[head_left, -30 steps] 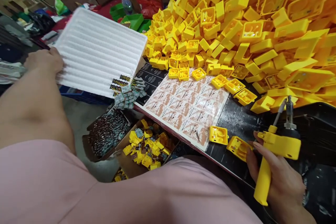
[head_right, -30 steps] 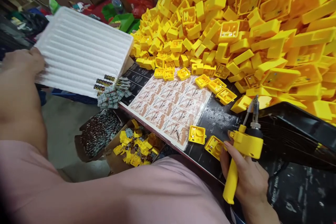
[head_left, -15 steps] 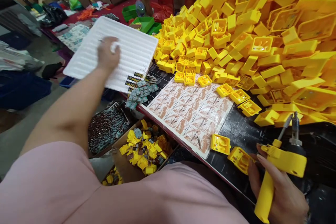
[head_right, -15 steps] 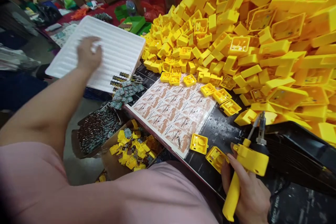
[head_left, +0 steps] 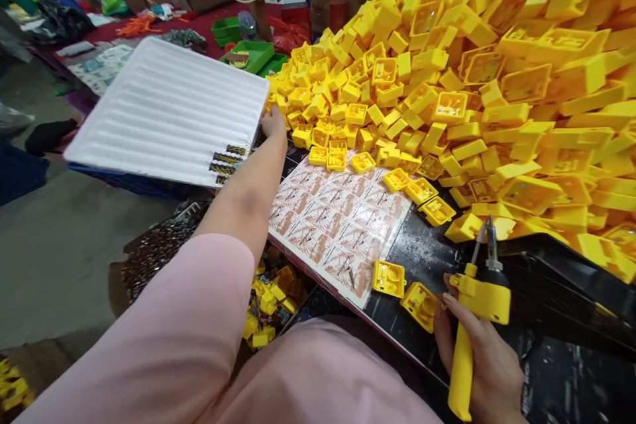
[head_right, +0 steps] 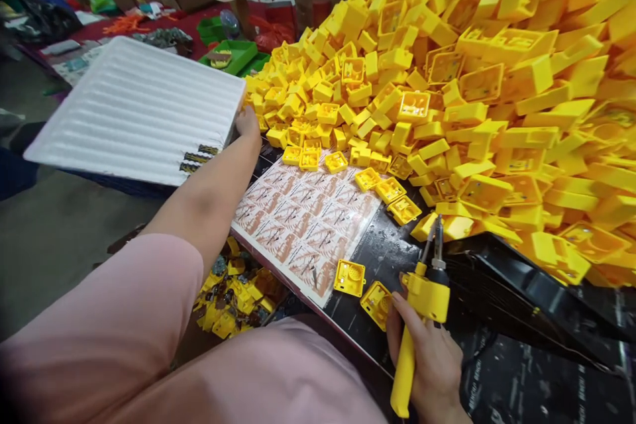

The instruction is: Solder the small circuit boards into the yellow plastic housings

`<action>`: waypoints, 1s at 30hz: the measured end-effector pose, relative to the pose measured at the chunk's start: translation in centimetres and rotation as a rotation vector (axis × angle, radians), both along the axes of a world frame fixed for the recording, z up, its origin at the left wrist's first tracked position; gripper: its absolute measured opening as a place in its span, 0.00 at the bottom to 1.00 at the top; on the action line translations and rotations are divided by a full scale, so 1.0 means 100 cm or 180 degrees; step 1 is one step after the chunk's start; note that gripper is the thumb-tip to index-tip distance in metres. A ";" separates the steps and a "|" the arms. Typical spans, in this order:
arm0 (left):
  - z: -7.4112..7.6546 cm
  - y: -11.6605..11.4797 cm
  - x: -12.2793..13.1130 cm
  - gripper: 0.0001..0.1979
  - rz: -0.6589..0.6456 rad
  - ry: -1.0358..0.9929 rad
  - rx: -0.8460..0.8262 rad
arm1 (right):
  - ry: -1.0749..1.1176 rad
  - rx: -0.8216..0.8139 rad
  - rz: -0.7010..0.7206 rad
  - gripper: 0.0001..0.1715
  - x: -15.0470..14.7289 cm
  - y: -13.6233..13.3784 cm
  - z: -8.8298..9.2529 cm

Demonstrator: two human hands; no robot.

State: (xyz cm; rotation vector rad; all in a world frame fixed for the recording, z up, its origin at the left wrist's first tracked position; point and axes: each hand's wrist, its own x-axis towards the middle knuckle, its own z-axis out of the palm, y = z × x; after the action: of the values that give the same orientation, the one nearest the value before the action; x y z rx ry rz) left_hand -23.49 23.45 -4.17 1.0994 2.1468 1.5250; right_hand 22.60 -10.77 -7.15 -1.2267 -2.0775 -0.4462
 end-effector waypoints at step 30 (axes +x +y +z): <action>0.023 -0.046 0.080 0.19 -0.0723 0.0785 0.0526 | 0.0277 0.0242 0.0157 0.31 -0.005 0.000 0.003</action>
State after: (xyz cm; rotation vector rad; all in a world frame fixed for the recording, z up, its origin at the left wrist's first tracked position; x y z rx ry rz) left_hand -15.45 18.80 -1.85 1.6030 1.9843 1.5507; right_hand 22.13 -10.76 -6.86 -1.1284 -1.9944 -0.4373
